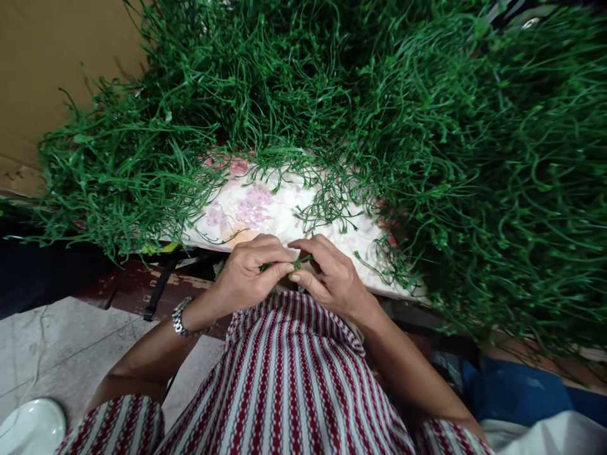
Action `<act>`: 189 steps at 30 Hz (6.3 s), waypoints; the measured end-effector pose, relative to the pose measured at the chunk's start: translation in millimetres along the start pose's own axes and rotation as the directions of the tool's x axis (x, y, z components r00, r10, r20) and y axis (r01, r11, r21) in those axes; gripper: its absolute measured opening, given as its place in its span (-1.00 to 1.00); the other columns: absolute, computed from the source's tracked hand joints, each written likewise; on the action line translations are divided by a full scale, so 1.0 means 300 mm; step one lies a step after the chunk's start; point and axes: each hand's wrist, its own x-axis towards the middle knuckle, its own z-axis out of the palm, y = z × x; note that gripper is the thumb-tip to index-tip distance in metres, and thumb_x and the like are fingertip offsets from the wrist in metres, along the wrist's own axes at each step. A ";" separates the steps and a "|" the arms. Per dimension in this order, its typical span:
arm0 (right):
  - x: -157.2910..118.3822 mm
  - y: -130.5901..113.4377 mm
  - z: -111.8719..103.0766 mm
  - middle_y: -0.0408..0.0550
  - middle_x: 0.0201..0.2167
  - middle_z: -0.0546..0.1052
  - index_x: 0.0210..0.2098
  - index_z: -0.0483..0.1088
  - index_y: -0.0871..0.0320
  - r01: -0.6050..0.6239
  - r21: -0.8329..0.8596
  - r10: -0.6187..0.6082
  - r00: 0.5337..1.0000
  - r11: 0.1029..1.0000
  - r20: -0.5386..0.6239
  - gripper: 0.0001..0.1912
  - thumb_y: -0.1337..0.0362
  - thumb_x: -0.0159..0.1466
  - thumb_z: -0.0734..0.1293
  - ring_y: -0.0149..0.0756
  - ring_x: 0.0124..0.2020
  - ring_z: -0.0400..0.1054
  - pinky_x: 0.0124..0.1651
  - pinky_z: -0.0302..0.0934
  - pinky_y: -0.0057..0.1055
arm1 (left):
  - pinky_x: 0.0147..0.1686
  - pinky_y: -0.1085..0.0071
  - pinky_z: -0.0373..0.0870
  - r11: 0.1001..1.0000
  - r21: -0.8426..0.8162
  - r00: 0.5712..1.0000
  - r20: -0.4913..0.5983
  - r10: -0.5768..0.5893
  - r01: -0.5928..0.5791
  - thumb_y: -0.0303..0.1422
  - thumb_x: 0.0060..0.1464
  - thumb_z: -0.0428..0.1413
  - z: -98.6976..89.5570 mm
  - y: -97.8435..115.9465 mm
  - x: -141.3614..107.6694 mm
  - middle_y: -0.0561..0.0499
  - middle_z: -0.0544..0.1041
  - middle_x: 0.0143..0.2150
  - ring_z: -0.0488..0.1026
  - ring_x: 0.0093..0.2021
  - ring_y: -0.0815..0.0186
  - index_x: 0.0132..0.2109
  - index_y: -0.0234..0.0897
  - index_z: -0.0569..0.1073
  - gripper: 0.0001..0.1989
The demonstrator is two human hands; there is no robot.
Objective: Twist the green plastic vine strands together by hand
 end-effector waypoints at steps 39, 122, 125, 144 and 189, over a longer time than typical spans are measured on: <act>-0.042 0.006 0.002 -0.13 -0.54 0.24 -0.50 0.23 0.18 0.197 -0.248 -0.116 0.944 0.949 0.308 -0.76 0.31 0.29 0.12 -0.40 -0.52 0.09 -0.44 0.02 -0.43 | -0.46 0.46 0.11 0.977 0.188 0.918 0.397 0.015 -0.097 -0.52 0.04 -0.05 -0.015 -0.004 -0.020 0.08 0.30 -0.60 0.20 -0.54 0.43 -0.53 -0.32 0.30 -0.79; 0.143 0.141 -0.070 -0.12 -0.52 0.34 -0.46 0.27 0.19 -0.258 -0.297 0.258 0.965 0.919 -0.040 -0.85 0.33 0.24 0.18 -0.41 -0.49 0.21 -0.40 0.03 -0.50 | -0.45 0.52 0.30 0.917 0.076 0.905 -0.207 -0.370 0.392 -0.43 0.03 0.00 -0.199 -0.197 -0.017 -0.04 0.42 -0.19 0.35 -0.37 0.42 -0.41 -0.34 0.38 -0.89; 0.100 0.114 -0.087 -0.11 -0.49 0.40 -0.40 0.32 0.19 -0.263 -0.220 0.254 0.965 0.940 -0.066 -0.88 0.33 0.24 0.19 -0.40 -0.46 0.26 -0.38 0.08 -0.51 | -0.57 0.56 0.22 0.896 -0.119 0.904 0.033 -0.427 0.428 -0.40 0.08 -0.01 -0.120 -0.097 -0.019 0.02 0.41 -0.35 0.26 -0.54 0.51 -0.36 -0.34 0.40 -0.87; 0.007 0.014 0.013 -0.12 -0.52 0.44 -0.39 0.40 0.21 -0.318 0.091 0.314 0.948 0.944 0.053 -0.86 0.32 0.23 0.23 -0.43 -0.48 0.30 -0.36 0.16 -0.51 | -0.08 0.42 0.31 0.657 -0.692 0.857 -0.108 -0.504 0.299 -0.40 -0.02 0.15 0.045 0.070 0.083 -0.01 0.50 -0.20 0.41 -0.15 0.33 -0.23 -0.27 0.50 -0.85; -0.013 0.052 -0.097 -0.22 -0.61 0.22 -0.51 0.16 0.16 -0.163 -0.032 0.165 0.980 0.986 0.108 -0.78 0.34 0.28 0.11 -0.49 -0.56 0.10 -0.45 -0.02 -0.55 | -0.36 0.47 0.26 0.993 0.095 0.983 0.157 -0.089 0.075 -0.49 0.06 0.01 0.077 -0.006 0.097 0.02 0.40 -0.39 0.34 -0.37 0.40 -0.30 -0.31 0.41 -0.90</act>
